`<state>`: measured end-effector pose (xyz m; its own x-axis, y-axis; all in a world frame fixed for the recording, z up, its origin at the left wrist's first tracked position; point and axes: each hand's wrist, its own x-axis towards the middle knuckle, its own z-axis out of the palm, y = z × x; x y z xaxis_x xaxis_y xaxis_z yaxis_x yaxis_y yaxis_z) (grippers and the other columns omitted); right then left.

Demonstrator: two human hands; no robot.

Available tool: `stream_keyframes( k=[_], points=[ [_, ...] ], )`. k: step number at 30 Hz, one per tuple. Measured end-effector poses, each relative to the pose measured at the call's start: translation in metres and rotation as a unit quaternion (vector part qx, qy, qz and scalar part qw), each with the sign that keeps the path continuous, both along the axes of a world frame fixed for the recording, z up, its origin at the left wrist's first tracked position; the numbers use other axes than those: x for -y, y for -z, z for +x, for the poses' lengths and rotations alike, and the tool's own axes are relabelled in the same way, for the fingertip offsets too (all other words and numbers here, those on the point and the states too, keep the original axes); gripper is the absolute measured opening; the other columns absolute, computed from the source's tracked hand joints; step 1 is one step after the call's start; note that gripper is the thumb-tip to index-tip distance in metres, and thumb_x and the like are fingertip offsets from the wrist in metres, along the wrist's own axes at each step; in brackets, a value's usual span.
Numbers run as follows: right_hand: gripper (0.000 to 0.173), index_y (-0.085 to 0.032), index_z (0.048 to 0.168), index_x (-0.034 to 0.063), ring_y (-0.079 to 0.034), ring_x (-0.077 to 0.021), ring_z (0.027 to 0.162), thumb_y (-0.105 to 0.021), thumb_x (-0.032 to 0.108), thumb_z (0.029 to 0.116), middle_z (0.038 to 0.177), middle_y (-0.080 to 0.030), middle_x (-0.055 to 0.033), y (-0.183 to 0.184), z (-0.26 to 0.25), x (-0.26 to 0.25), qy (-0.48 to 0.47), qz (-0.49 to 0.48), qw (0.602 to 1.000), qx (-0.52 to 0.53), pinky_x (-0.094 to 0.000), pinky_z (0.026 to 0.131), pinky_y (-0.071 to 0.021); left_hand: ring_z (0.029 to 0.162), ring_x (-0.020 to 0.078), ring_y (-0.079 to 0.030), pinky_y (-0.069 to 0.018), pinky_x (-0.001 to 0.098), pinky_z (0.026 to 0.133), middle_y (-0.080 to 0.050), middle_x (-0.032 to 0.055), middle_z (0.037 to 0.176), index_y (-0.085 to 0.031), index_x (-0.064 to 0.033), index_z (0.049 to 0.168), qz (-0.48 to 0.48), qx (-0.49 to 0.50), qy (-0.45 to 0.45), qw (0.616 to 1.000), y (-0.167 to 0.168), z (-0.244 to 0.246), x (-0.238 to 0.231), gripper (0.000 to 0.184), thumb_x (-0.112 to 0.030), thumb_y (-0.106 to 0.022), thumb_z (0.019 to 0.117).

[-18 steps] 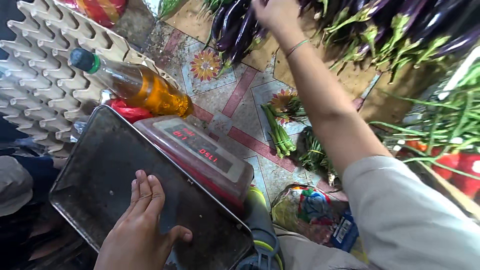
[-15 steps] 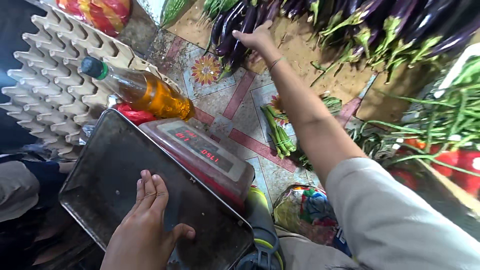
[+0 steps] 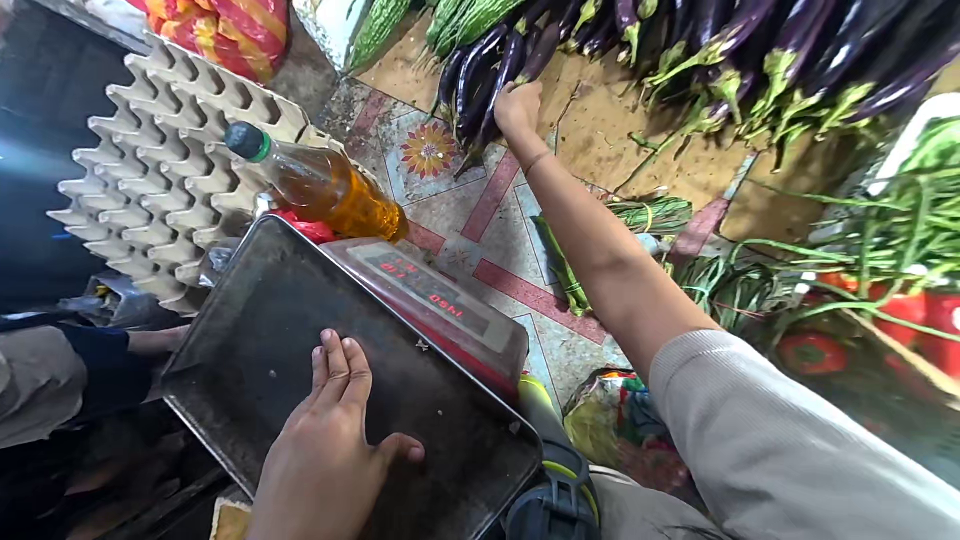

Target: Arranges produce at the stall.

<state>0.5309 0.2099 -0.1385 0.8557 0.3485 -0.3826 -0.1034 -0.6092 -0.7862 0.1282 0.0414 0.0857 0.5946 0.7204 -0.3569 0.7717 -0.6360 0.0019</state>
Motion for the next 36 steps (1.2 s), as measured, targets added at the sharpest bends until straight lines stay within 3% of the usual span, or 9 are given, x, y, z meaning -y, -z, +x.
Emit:
stream_keyframes(
  k=[4,9,14,18,20,27,29,31,36],
  points=[
    [0.053,-0.054,0.134,-0.0036,-0.067,-0.0294,0.108,-0.053,0.036,0.0981,0.128,-0.060,-0.0216,0.005,-0.016,0.010,-0.004,0.055,0.994,-0.092,-0.0471,0.086,-0.0569,0.144,0.0423,-0.044,-0.0510,0.0523,0.100,-0.034,0.0285,0.160,-0.040,0.0085,0.152,-0.009,-0.026,-0.003,1.000,-0.003,0.003,-0.001,0.125,-0.052,-0.093,0.0558],
    [0.095,-0.028,0.151,-0.0052,-0.061,-0.0322,0.123,-0.075,0.048,0.0888,0.139,-0.055,-0.0241,0.018,-0.007,-0.005,0.026,0.011,0.999,-0.044,-0.0460,0.101,-0.0514,0.144,0.0416,-0.044,-0.0512,0.0520,0.100,-0.035,0.0282,0.160,-0.040,0.0082,0.152,-0.008,-0.024,-0.005,1.000,-0.003,0.003,-0.001,0.125,-0.052,-0.093,0.0566],
    [0.082,-0.016,0.155,-0.0056,-0.063,-0.0311,0.124,-0.061,0.037,0.1004,0.137,-0.058,-0.0248,0.002,-0.008,0.002,0.018,0.045,0.998,-0.040,-0.0440,0.102,-0.0522,0.145,0.0403,-0.043,-0.0505,0.0514,0.101,-0.033,0.0271,0.161,-0.040,0.0074,0.152,-0.008,-0.024,-0.007,1.000,-0.002,0.002,-0.001,0.125,-0.054,-0.092,0.0564],
    [0.049,-0.054,0.131,-0.0048,-0.069,-0.0266,0.094,-0.053,0.036,0.1036,0.109,-0.066,-0.0194,0.001,0.018,0.031,-0.014,0.189,0.980,-0.064,-0.0453,0.082,-0.0593,0.145,0.0405,-0.043,-0.0503,0.0514,0.101,-0.034,0.0262,0.161,-0.039,0.0072,0.153,-0.012,-0.032,-0.008,0.999,-0.002,0.002,-0.002,0.126,-0.055,-0.093,0.0569],
    [0.046,-0.055,0.132,-0.0017,-0.069,-0.0226,0.092,-0.053,0.035,0.1044,0.106,-0.067,-0.0154,-0.017,0.031,0.055,-0.050,0.213,0.976,-0.016,-0.0436,0.083,-0.0584,0.145,0.0405,-0.042,-0.0497,0.0521,0.102,-0.032,0.0262,0.162,-0.039,0.0071,0.153,-0.016,-0.034,-0.011,0.999,-0.004,0.003,-0.002,0.125,-0.054,-0.093,0.0573],
    [0.077,-0.020,0.155,-0.0113,-0.061,-0.0327,0.128,-0.050,0.037,0.1033,0.141,-0.056,-0.0272,-0.050,0.139,0.091,0.003,0.005,0.967,0.254,-0.0446,0.109,-0.0480,0.144,0.0432,-0.044,-0.0494,0.0533,0.102,-0.035,0.0290,0.159,-0.039,0.0100,0.151,-0.009,-0.019,0.002,1.000,-0.003,0.002,-0.001,0.125,-0.052,-0.093,0.0571],
    [0.069,-0.026,0.152,-0.0166,-0.052,-0.0445,0.135,-0.045,0.027,0.1020,0.151,-0.043,-0.0341,-0.050,0.155,0.096,-0.013,-0.163,0.954,0.251,-0.0561,0.108,-0.0452,0.144,0.0432,-0.043,-0.0494,0.0531,0.102,-0.035,0.0290,0.159,-0.041,0.0102,0.150,-0.010,-0.017,0.001,1.000,-0.003,0.003,-0.001,0.123,-0.052,-0.092,0.0573],
    [0.065,-0.039,0.145,-0.0174,-0.043,-0.0533,0.138,-0.058,0.013,0.0913,0.153,-0.036,-0.0386,-0.058,0.144,0.097,-0.050,-0.259,0.933,0.246,-0.0655,0.107,-0.0410,0.143,0.0430,-0.044,-0.0501,0.0528,0.101,-0.036,0.0292,0.159,-0.043,0.0103,0.149,-0.007,-0.019,0.004,1.000,-0.004,0.003,-0.002,0.122,-0.053,-0.092,0.0567],
    [0.052,-0.053,0.139,-0.0064,-0.054,-0.0502,0.129,-0.058,0.007,0.0886,0.140,-0.054,-0.0325,-0.055,0.083,0.068,-0.159,-0.135,0.929,0.305,-0.0682,0.099,-0.0457,0.144,0.0442,-0.042,-0.0483,0.0519,0.104,-0.035,0.0309,0.159,-0.041,0.0115,0.150,-0.016,-0.041,0.003,0.999,-0.006,0.007,-0.001,0.122,-0.051,-0.092,0.0584]
  ],
)
